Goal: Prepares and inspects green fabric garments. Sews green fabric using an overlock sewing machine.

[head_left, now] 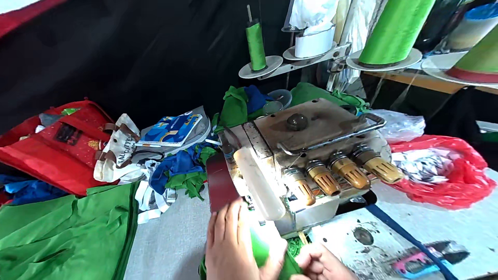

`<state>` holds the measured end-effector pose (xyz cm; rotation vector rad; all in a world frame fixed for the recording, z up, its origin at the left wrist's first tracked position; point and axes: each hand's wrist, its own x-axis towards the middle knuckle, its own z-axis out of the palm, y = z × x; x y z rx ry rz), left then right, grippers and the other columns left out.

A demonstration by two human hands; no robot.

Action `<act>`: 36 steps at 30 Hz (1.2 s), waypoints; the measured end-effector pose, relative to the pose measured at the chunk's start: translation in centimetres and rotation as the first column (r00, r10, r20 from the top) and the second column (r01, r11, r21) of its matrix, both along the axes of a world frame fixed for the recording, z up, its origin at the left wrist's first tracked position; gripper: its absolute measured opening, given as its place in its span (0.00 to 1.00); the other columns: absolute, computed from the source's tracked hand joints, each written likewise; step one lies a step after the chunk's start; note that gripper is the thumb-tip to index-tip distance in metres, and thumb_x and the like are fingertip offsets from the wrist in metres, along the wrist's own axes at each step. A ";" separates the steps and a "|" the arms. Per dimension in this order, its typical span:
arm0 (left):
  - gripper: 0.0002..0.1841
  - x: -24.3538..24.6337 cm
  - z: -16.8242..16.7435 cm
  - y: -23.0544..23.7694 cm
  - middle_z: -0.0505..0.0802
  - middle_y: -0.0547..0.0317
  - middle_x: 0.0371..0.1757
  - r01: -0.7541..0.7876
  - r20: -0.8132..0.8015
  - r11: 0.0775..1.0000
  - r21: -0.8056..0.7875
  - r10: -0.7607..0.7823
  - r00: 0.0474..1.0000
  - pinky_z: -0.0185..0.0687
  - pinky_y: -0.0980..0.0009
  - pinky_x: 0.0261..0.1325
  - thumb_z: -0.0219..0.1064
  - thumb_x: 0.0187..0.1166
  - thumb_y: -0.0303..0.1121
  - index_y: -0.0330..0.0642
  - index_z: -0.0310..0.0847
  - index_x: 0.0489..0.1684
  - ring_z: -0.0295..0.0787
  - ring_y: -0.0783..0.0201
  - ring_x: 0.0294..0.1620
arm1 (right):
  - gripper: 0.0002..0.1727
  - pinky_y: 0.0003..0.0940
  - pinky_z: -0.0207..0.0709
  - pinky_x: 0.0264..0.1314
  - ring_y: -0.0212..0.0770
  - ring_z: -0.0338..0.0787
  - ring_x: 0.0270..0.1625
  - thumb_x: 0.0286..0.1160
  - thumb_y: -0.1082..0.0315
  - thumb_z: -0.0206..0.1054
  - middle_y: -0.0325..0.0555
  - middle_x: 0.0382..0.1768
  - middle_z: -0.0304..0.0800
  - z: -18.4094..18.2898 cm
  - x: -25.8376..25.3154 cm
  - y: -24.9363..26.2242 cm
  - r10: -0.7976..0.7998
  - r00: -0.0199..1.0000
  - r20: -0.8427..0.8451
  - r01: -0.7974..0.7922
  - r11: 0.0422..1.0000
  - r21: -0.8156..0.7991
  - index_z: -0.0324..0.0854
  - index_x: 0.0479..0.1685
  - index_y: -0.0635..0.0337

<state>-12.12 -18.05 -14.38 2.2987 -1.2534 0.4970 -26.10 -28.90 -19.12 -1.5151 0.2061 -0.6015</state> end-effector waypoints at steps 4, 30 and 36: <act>0.35 4.3 -1.0 0.2 0.92 0.47 0.64 0.172 -0.022 0.976 -0.132 -0.177 0.984 0.73 0.41 0.75 0.63 0.72 0.65 0.39 0.89 0.57 0.84 0.46 0.71 | 0.16 0.22 0.86 0.43 0.21 0.90 0.36 0.71 0.78 0.72 0.32 0.35 0.91 0.3 1.1 0.4 -0.007 1.000 0.006 0.007 0.999 -0.034 0.72 0.52 0.62; 0.17 -4.1 -0.8 7.2 0.96 0.72 0.44 -0.130 -0.945 0.942 -0.311 -0.292 0.147 0.91 0.71 0.59 0.74 0.73 0.29 0.39 0.79 0.58 0.94 0.77 0.48 | 0.15 0.26 0.84 0.49 0.31 0.89 0.41 0.67 0.74 0.76 0.52 0.39 0.88 0.0 -4.0 3.4 0.084 0.972 -0.218 -0.103 0.992 -0.078 0.78 0.46 0.74; 0.16 -3.8 -1.6 5.8 0.97 0.73 0.42 -0.087 -0.926 0.947 -0.309 -0.279 0.252 0.90 0.73 0.58 0.81 0.64 0.27 0.43 0.87 0.49 0.94 0.78 0.47 | 0.19 0.28 0.84 0.47 0.33 0.89 0.42 0.73 0.63 0.75 0.51 0.40 0.89 -0.4 -4.2 2.5 0.055 0.975 -0.217 -0.086 0.987 -0.138 0.81 0.50 0.71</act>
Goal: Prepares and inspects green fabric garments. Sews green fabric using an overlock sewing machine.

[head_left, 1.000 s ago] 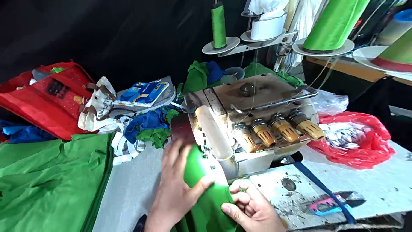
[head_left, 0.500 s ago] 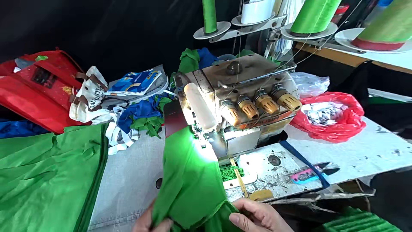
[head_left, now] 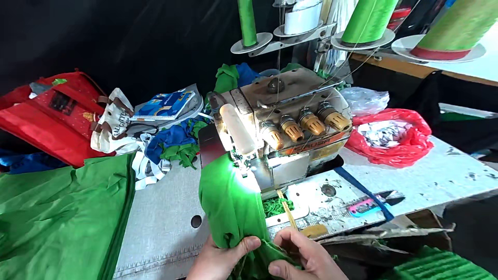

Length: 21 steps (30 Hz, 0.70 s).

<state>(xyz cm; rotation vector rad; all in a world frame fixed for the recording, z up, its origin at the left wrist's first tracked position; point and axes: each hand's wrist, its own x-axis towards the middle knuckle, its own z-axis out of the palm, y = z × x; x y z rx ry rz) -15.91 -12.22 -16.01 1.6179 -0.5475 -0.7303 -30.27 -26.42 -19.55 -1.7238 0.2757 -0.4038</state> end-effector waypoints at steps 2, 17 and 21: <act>0.14 0.0 -0.1 0.1 0.97 0.74 0.42 0.030 0.026 0.998 -0.059 -0.028 0.999 0.90 0.73 0.59 0.80 0.65 0.25 0.45 0.88 0.48 0.94 0.78 0.47 | 0.18 0.29 0.82 0.47 0.37 0.88 0.42 0.83 0.61 0.67 0.55 0.40 0.89 0.2 0.0 -0.7 0.036 0.999 0.014 -0.034 0.993 -0.117 0.86 0.48 0.72; 0.23 -0.3 0.7 -0.6 0.97 0.65 0.42 -0.010 -0.081 1.000 0.005 0.010 0.997 0.91 0.70 0.58 0.82 0.55 0.17 0.37 0.84 0.51 0.95 0.72 0.48 | 0.13 0.32 0.85 0.49 0.41 0.88 0.44 0.67 0.77 0.74 0.57 0.44 0.86 0.3 -0.2 -1.1 0.028 0.999 -0.016 -0.029 0.996 -0.082 0.83 0.49 0.72; 0.22 -0.3 0.7 -0.9 0.97 0.63 0.43 -0.008 -0.123 1.000 0.010 0.009 0.992 0.91 0.69 0.59 0.81 0.57 0.16 0.36 0.84 0.52 0.95 0.71 0.48 | 0.22 0.30 0.83 0.53 0.37 0.88 0.50 0.71 0.63 0.76 0.55 0.50 0.88 -0.1 0.4 -1.5 0.080 0.997 -0.021 -0.079 0.996 0.046 0.82 0.57 0.70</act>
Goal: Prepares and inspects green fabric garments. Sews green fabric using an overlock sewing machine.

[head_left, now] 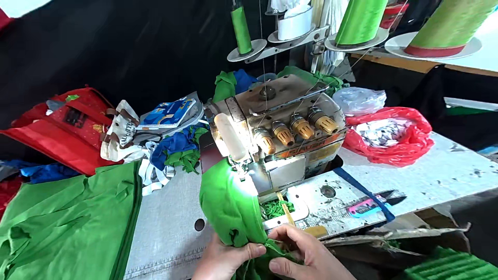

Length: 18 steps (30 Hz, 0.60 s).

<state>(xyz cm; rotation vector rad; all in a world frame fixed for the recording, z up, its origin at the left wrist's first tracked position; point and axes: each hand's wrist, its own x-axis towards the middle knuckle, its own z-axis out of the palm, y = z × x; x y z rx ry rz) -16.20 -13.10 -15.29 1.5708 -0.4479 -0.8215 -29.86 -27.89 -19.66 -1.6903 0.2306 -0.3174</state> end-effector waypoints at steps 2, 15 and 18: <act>0.21 0.0 -0.2 -0.1 0.97 0.62 0.43 0.005 0.001 1.000 0.001 -0.005 1.000 0.91 0.68 0.59 0.81 0.57 0.17 0.36 0.84 0.52 0.95 0.70 0.49 | 0.18 0.28 0.82 0.53 0.35 0.89 0.48 0.77 0.61 0.72 0.54 0.46 0.91 -0.1 0.3 0.3 -0.049 0.998 0.051 0.053 0.995 -0.080 0.86 0.52 0.70; 0.19 -0.4 -0.7 0.0 0.98 0.63 0.40 -0.098 -0.012 0.990 -0.104 0.098 0.995 0.92 0.69 0.56 0.81 0.57 0.15 0.37 0.86 0.47 0.96 0.71 0.45 | 0.10 0.23 0.80 0.44 0.28 0.87 0.36 0.82 0.75 0.61 0.52 0.33 0.90 0.1 0.5 1.4 -0.019 0.996 0.085 0.024 0.998 -0.061 0.85 0.46 0.74; 0.19 -0.7 -0.5 0.1 0.98 0.63 0.39 -0.085 -0.046 0.984 -0.157 0.078 0.996 0.92 0.69 0.56 0.79 0.57 0.14 0.37 0.86 0.47 0.96 0.71 0.44 | 0.11 0.25 0.79 0.40 0.30 0.85 0.33 0.83 0.73 0.62 0.53 0.30 0.88 1.4 -0.2 1.9 -0.038 0.997 0.069 0.043 0.996 -0.073 0.84 0.46 0.76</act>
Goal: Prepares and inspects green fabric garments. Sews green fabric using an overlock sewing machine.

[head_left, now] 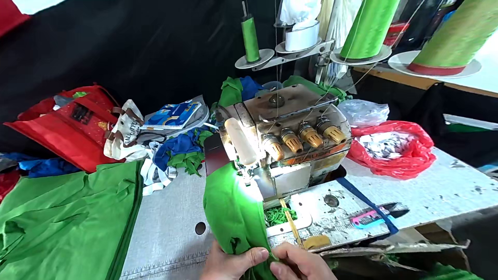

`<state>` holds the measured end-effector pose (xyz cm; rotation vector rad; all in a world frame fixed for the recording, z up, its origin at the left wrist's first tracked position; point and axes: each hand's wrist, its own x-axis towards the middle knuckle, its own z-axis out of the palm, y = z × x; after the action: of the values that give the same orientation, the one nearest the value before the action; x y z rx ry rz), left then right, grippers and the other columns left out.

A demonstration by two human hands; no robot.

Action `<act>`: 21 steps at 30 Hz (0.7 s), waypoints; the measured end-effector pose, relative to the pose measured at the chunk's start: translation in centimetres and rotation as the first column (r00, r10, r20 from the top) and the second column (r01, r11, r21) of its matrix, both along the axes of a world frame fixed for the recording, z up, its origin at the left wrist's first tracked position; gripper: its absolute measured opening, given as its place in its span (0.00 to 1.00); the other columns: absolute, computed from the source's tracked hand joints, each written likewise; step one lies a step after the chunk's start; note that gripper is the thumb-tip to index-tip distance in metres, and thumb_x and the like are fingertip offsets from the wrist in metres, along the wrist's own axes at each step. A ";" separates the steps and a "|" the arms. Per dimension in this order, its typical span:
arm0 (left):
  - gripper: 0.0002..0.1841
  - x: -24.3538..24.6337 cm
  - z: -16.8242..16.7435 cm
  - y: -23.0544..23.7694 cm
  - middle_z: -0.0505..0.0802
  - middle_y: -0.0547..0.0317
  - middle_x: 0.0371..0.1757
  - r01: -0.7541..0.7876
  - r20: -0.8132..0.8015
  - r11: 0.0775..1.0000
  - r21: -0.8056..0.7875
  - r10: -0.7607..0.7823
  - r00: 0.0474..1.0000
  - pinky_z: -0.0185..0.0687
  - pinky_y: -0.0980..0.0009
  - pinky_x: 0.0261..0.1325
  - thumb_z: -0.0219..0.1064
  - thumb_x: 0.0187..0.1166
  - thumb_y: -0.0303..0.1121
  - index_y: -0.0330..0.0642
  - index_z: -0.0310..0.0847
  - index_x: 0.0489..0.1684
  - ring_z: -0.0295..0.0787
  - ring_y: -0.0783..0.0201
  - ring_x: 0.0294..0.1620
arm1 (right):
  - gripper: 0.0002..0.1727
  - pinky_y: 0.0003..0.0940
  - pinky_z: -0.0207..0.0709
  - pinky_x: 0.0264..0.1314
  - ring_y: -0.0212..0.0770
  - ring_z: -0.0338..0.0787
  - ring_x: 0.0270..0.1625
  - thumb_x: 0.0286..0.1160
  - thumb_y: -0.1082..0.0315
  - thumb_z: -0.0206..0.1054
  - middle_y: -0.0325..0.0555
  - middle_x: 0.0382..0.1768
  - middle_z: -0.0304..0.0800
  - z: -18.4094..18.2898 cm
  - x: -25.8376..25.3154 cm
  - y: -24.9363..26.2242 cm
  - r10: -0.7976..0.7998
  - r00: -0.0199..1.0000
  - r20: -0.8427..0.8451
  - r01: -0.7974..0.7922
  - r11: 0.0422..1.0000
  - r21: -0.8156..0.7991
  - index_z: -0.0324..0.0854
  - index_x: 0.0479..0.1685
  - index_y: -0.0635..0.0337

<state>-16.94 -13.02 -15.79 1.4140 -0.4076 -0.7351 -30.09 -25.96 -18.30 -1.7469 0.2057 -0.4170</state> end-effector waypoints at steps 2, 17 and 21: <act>0.18 -0.3 0.6 0.1 0.98 0.65 0.40 0.022 -0.012 0.999 -0.041 -0.022 1.000 0.92 0.69 0.57 0.78 0.60 0.14 0.39 0.86 0.47 0.96 0.72 0.45 | 0.12 0.26 0.81 0.41 0.31 0.87 0.33 0.82 0.73 0.64 0.56 0.31 0.90 1.2 -0.5 0.2 -0.016 1.000 0.021 0.016 1.000 -0.013 0.83 0.46 0.78; 0.14 3.7 3.5 2.3 0.98 0.58 0.40 -0.234 0.033 0.959 -0.161 0.242 0.970 0.94 0.67 0.53 0.70 0.66 0.11 0.36 0.86 0.44 0.97 0.67 0.43 | 0.07 0.21 0.82 0.53 0.17 0.87 0.45 0.82 0.75 0.63 0.35 0.42 0.90 2.5 0.7 -1.3 0.117 0.982 0.145 -0.138 0.980 0.143 0.83 0.48 0.72; 0.17 3.9 3.0 2.1 0.98 0.56 0.40 -0.229 0.046 0.965 -0.124 0.237 0.971 0.94 0.66 0.54 0.74 0.61 0.11 0.34 0.84 0.47 0.97 0.65 0.44 | 0.07 0.23 0.83 0.50 0.19 0.87 0.42 0.82 0.75 0.63 0.35 0.39 0.90 1.0 0.9 -1.8 0.115 0.991 0.065 -0.124 0.979 0.160 0.82 0.48 0.70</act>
<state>-13.05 -10.89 -12.76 1.3479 -0.3190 -0.4704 -29.20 -27.71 -17.33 -1.5755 0.0916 -0.3509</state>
